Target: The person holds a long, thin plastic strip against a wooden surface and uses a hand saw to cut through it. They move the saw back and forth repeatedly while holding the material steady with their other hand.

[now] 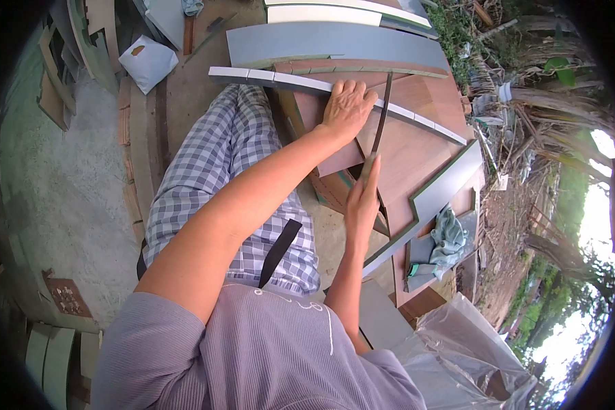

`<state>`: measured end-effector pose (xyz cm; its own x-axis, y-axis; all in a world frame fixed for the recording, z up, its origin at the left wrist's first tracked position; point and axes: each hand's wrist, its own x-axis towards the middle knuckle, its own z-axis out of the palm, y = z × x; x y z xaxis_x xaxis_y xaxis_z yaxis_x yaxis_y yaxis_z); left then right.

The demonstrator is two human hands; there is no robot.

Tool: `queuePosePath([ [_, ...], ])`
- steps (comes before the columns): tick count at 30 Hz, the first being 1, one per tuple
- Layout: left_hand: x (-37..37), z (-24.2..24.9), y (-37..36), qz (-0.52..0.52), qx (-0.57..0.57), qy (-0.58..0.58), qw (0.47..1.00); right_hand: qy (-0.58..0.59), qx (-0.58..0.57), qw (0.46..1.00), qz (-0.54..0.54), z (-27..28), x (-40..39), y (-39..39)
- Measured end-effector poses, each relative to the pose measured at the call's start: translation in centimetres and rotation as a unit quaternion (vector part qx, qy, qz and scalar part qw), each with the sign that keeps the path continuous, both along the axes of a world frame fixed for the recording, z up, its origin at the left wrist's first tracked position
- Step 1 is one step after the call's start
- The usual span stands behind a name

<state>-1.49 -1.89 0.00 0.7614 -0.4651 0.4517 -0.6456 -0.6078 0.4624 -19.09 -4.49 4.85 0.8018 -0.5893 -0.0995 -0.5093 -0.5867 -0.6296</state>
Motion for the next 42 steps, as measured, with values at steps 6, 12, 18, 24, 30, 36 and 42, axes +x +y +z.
queuePosePath([
  [6,0.4,-0.4,-0.5,-0.005,-0.007,-0.042,0.999,0.069,0.043,0.995,-0.054,1.2,-1.5,1.1],
  [12,0.4,-0.4,0.4,-0.001,-0.007,-0.056,0.998,-0.017,-0.082,0.995,0.061,0.9,8.7,-4.1],
  [18,-0.1,-0.1,0.5,0.000,0.004,-0.037,0.999,-0.034,-0.042,0.998,0.032,0.2,2.6,-0.9],
  [24,-0.2,-1.4,0.2,-0.022,-0.013,-0.030,0.999,0.112,0.043,0.991,-0.064,1.1,-5.1,3.0],
  [30,0.1,-0.5,0.7,-0.013,-0.006,-0.040,0.999,-0.037,-0.090,0.994,0.054,-0.1,6.8,-2.9],
  [36,-0.1,-0.4,0.8,-0.007,-0.010,-0.020,1.000,-0.049,-0.084,0.993,0.064,-0.7,4.5,-2.2],
  [42,0.0,-0.7,0.8,-0.021,0.009,-0.036,0.999,0.107,0.045,0.991,-0.067,1.1,-4.8,4.1],
])
